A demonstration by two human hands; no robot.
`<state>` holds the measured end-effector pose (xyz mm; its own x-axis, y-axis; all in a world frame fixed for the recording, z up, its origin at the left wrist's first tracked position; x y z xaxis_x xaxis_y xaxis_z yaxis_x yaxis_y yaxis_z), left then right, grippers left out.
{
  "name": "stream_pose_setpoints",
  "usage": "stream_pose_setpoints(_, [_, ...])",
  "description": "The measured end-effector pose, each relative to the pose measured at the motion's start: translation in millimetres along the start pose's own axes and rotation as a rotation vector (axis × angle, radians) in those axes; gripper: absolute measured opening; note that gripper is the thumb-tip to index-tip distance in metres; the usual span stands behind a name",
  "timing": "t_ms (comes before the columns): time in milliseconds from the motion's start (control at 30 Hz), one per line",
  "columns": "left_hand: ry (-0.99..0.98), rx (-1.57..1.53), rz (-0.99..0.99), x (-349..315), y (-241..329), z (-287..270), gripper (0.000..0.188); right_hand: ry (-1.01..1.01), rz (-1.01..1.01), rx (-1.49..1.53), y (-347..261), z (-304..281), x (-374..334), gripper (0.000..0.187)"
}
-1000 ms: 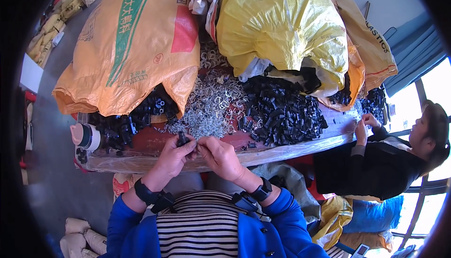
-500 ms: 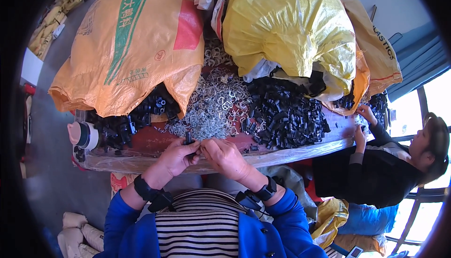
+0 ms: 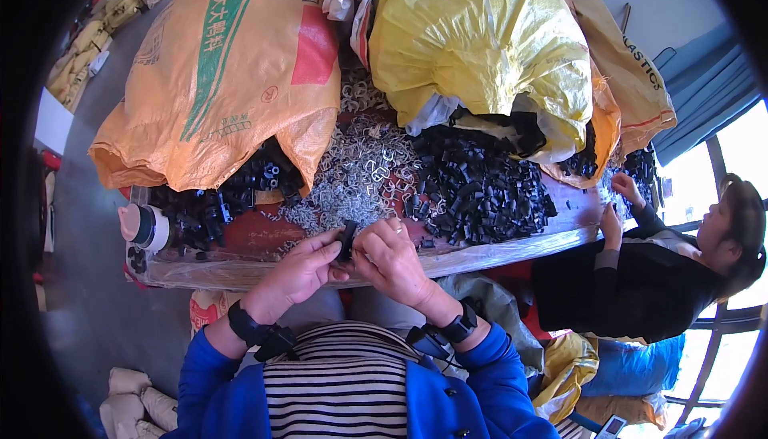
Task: Manually sort and inspect small black plastic components at a factory workbench.
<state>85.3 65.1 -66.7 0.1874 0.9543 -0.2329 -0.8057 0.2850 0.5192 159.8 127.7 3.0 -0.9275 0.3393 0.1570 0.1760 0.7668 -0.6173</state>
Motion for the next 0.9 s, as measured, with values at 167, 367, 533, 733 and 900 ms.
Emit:
stream_pose_setpoints(167, [-0.014, 0.078, -0.038, 3.2, -5.7, -12.9, 0.029, 0.047, -0.075, -0.082, -6.9, -2.4, 4.4, 0.017])
stream_pose_setpoints(367, [-0.031, 0.142, -0.077, 7.0, -11.0, -17.4, 0.028, 0.064, -0.130, -0.078, -4.8, 2.0, 7.3, 0.018])
stream_pose_setpoints(533, [-0.057, 0.196, -0.120, 2.8, -13.1, -7.9, 0.027, 0.029, -0.082, -0.054, -7.6, 2.9, 5.0, 0.014])
stream_pose_setpoints(733, [-0.100, 0.244, -0.148, -0.9, -16.8, -6.6, 0.029, 0.023, -0.032, -0.066, -14.0, 2.8, 1.5, 0.012])
stream_pose_setpoints(900, [-0.088, 0.097, -0.121, -5.6, -10.6, -12.2, 0.027, 0.022, -0.050, -0.077, -13.5, 9.8, 6.1, 0.013])
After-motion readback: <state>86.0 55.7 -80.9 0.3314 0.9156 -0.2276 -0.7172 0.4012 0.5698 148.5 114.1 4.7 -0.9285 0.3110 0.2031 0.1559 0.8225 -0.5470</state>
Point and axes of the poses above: each hand's wrist, its own x-axis towards the middle knuckle, its own z-axis out of the palm, y = z × x, the point moved 7 cm from there along x, towards the middle knuckle, and after that the axes turned 10 degrees about -y, right-handed, at the moved point
